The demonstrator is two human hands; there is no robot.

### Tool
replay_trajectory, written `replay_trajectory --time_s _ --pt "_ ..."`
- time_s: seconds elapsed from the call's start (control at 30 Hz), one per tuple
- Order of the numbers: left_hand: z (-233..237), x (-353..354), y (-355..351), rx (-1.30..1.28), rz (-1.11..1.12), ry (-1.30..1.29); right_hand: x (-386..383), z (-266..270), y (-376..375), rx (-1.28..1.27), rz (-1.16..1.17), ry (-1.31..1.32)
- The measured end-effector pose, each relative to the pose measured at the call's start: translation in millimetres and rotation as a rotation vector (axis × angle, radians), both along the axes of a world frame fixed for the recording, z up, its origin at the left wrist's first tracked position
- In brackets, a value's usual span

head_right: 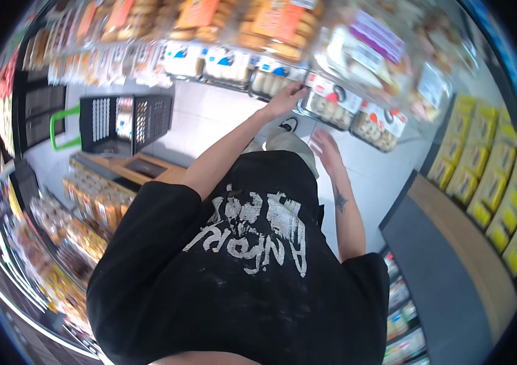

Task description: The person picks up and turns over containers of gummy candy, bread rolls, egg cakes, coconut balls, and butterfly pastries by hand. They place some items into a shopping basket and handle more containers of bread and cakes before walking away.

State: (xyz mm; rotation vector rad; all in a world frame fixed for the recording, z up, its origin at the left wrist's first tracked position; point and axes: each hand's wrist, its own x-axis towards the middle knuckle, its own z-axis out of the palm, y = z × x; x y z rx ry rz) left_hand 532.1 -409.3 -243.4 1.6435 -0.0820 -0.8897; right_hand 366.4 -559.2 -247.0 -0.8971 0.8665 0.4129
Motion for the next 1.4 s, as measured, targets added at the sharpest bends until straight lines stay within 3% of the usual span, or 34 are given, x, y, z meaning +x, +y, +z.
replay_trajectory --time_s 0.07,0.13,0.2,0.27,0.3,0.33,0.37,0.43,0.47,0.53,0.57,0.63,0.73,0.77,0.87,0.9,0.97,1.0,1.1,1.2,1.33,1.4 --pt "-29 -11 36 0.122 0.054 -0.045 -16 -11 10 -0.329 0.332 0.048" --pt "-33 -22 87 0.170 0.101 0.042 -51 -91 3 -0.787 0.548 0.023" --pt "-52 -43 143 0.261 0.203 0.122 -74 -126 -14 -0.732 0.761 -0.038" --pt "-104 -83 206 0.349 0.383 0.210 -86 -117 -6 -0.247 0.536 0.229" --pt "-122 -102 239 0.362 0.479 0.257 -80 -119 -4 -0.337 0.611 0.163" --pt "-123 -119 265 0.541 0.510 0.345 -75 -127 -2 -0.426 0.681 0.093" --pt "-171 -150 299 0.610 0.412 0.202 -69 -136 1 -0.516 0.745 0.019" --pt "-145 -178 332 0.621 0.627 0.495 -58 -150 9 -0.691 0.859 -0.134" --pt "-138 -196 343 0.605 0.689 0.510 -50 -153 15 -0.776 0.908 -0.214" --pt "-133 -229 356 0.560 0.773 0.533 -18 -97 55 -0.925 1.035 -0.117" --pt "-119 -237 363 0.529 0.674 0.575 -6 -72 78 -0.999 1.091 -0.067" --pt "-165 -269 374 0.679 0.612 0.427 -5 -92 95 -1.003 1.153 -0.157" --pt "-156 -271 395 0.604 0.843 0.479 -2 -123 126 -1.033 1.215 -0.166" --pt "-174 -283 408 0.565 0.834 0.328 0 -126 139 -1.043 1.229 -0.139" --pt "-215 -298 457 0.527 0.595 0.073 25 -136 184 -0.973 1.323 -0.115" --pt "-205 -292 474 0.572 0.467 -0.041 34 -132 202 -1.064 1.377 -0.313" --pt "-190 -292 504 0.618 0.310 -0.150 50 -121 242 -1.045 1.204 -0.315" --pt "-143 -274 510 0.308 0.802 0.333 61 -112 265 -1.034 1.113 -0.317" --pt "-93 -253 534 0.263 1.055 0.518 77 -105 305 -1.030 0.930 -0.266" --pt "-177 -276 584 0.145 1.039 0.565 88 -127 317 -0.934 0.874 -0.388" --pt "-158 -221 615 0.270 1.046 0.602 110 -129 347 -0.906 0.889 -0.183" --pt "-133 -175 627 0.187 1.041 0.595 128 -106 378 -0.848 0.877 -0.040"
